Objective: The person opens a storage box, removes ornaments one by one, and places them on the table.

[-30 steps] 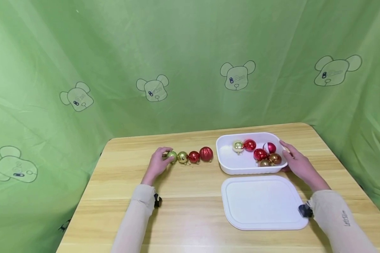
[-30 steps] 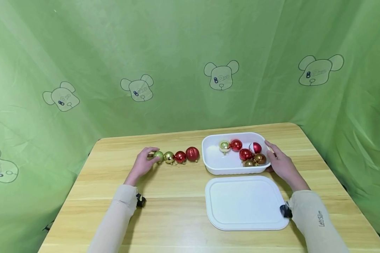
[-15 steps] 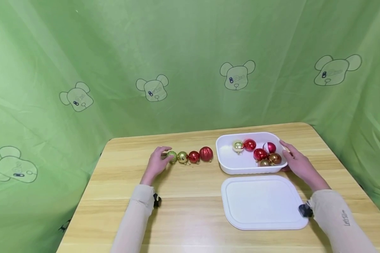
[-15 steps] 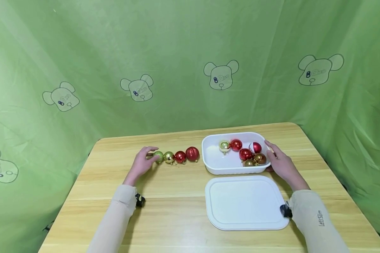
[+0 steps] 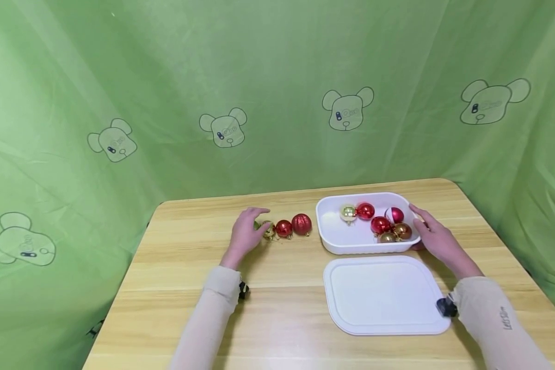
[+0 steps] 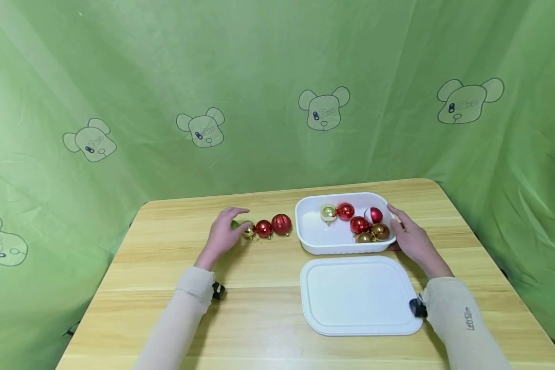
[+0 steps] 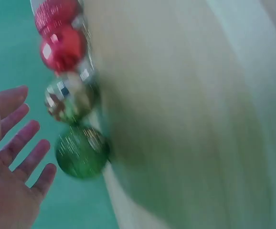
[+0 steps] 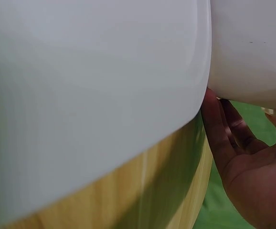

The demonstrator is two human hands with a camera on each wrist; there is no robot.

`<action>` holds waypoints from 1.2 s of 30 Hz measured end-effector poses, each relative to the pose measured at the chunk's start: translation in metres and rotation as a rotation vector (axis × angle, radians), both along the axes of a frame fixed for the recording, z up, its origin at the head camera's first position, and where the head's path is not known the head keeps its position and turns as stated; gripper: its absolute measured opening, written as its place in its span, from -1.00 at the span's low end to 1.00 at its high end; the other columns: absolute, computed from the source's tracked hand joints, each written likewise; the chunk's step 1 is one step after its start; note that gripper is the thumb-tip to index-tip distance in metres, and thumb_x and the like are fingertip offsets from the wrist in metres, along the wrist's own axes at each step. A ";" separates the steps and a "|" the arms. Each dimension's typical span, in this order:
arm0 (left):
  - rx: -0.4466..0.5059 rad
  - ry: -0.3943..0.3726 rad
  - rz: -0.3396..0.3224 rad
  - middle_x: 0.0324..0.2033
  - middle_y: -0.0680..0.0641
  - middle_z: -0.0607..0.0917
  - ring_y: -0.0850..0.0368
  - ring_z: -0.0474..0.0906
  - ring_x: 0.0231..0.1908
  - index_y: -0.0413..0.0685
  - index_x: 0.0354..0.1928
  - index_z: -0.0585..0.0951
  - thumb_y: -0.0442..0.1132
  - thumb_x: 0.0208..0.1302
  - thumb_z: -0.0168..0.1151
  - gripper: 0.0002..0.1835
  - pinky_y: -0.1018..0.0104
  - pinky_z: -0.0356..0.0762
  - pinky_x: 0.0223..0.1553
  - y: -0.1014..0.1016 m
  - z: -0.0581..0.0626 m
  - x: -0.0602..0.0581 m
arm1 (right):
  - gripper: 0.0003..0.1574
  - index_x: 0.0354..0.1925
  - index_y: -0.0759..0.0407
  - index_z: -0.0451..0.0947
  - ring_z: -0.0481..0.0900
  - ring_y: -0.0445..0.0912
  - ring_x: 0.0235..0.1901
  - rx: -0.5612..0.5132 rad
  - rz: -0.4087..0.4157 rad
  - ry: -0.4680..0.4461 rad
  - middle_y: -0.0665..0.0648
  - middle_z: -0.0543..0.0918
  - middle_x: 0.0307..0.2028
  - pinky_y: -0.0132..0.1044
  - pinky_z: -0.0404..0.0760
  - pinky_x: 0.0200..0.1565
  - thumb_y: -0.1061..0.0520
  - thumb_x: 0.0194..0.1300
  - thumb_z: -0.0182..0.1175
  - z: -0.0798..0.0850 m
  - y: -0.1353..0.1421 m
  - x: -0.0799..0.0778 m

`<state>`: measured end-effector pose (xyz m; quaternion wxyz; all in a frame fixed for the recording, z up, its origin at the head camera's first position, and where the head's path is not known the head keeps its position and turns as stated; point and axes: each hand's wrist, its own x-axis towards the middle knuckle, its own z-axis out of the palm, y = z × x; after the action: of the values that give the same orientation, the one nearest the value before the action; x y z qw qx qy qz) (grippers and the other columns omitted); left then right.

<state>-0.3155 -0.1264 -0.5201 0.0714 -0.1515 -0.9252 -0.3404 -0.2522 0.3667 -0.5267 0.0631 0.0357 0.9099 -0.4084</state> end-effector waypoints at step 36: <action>-0.191 0.068 -0.356 0.33 0.08 0.58 0.13 0.46 0.38 0.21 0.43 0.49 -0.02 0.48 0.27 -0.48 0.24 0.39 0.46 0.189 0.011 -0.010 | -0.23 0.67 -0.20 -0.30 0.17 0.72 0.31 0.018 0.023 0.014 0.69 0.08 0.45 0.70 0.02 0.27 -0.28 0.68 -0.41 0.005 -0.003 0.003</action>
<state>-0.3256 0.0631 -0.5090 0.0269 -0.3300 -0.9090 -0.2532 -0.2497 0.3638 -0.5221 0.0610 0.0231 0.9144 -0.3995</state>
